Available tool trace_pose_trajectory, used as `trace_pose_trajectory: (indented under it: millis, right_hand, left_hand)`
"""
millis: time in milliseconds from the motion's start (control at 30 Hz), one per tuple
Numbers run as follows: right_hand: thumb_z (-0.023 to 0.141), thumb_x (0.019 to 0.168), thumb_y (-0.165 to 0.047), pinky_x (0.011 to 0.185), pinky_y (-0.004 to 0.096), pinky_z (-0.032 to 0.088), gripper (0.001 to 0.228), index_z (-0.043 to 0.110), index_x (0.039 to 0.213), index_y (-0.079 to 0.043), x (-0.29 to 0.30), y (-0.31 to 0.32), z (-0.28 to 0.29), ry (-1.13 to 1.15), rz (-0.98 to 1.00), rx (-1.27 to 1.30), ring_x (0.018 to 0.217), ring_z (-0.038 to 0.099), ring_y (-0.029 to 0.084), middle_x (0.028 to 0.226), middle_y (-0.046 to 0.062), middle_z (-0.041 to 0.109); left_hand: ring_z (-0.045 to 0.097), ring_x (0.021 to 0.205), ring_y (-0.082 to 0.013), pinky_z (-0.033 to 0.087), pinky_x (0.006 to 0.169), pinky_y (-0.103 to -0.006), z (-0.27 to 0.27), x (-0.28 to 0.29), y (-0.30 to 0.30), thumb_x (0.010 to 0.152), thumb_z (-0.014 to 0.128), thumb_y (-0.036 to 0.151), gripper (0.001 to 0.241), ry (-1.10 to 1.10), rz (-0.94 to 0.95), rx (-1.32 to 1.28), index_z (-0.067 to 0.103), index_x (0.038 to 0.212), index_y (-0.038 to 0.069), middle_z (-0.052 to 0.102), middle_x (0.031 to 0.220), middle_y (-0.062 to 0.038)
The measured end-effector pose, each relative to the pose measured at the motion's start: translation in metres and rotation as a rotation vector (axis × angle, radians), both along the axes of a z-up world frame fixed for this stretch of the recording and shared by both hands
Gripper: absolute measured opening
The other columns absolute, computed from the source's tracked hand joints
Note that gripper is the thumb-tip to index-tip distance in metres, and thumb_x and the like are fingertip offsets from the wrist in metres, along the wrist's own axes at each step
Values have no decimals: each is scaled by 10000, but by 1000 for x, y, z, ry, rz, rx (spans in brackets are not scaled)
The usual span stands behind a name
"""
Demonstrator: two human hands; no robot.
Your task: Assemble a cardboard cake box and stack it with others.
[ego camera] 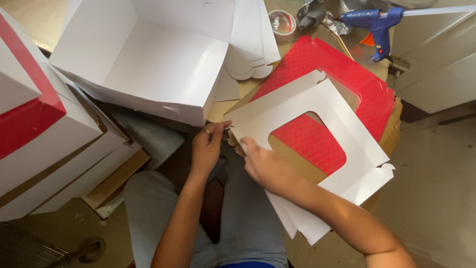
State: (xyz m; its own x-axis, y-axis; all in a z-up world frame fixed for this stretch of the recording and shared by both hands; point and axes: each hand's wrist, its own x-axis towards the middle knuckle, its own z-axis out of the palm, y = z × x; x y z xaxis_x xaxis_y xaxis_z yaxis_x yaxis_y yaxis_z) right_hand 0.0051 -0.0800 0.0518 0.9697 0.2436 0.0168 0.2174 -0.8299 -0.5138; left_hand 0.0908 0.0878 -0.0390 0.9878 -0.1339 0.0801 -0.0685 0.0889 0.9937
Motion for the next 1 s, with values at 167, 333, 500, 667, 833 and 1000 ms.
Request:
trace_pose_trajectory:
  millis: [167, 333, 500, 667, 833, 1000]
  right_hand:
    - [521, 1007, -138, 873, 400, 526, 506, 436, 1491, -18, 19, -40, -2, 163, 52, 248, 989, 687, 331, 1062, 216, 689]
    - [484, 1029, -110, 912, 299, 505, 479, 420, 1493, -9, 37, -72, -61, 387, 68, 685, 1053, 607, 126, 1211, 76, 664]
    - [459, 1018, -110, 785, 267, 525, 414, 533, 1412, -8, 35, -65, -49, 431, 40, 684, 895, 604, 87, 1018, 57, 673]
    - [470, 977, -139, 785, 353, 547, 439, 559, 1392, -26, 28, -50, -8, 289, 35, 360, 857, 666, 246, 972, 164, 705]
    - [544, 962, -167, 847, 442, 531, 447, 558, 1373, 8, 21, -71, 26, 101, 379, 180, 962, 674, 398, 1114, 246, 683]
    - [582, 912, -180, 781, 394, 542, 345, 664, 1233, -84, 7, -85, 81, 229, 303, -42, 912, 683, 311, 1018, 145, 693]
  left_hand:
    - [744, 920, -165, 568, 806, -301, 15, -17, -15, 1008, 673, 143, 188, -221, 200, 231, 780, 1145, 72, 781, 1027, -103]
    - [747, 887, -206, 578, 745, -315, 32, -22, -33, 951, 729, 65, 301, -350, 345, 246, 710, 1251, 65, 737, 988, -127]
    - [690, 943, -292, 558, 848, -361, 24, -14, -35, 941, 747, 79, 391, -466, 209, 335, 683, 1327, 73, 709, 1016, -144]
    - [705, 1052, -285, 552, 911, -347, 24, 16, -13, 983, 708, 44, 266, -506, 62, 341, 693, 1244, 95, 727, 1185, -136]
    - [719, 840, -249, 593, 783, -342, 44, 18, 1, 918, 565, -40, 501, 10, -213, 217, 655, 1373, 149, 780, 1144, -85]
    - [662, 1233, -220, 569, 987, -325, 61, -13, 11, 910, 743, -20, 473, -495, -195, 122, 662, 1348, 137, 659, 1353, -92]
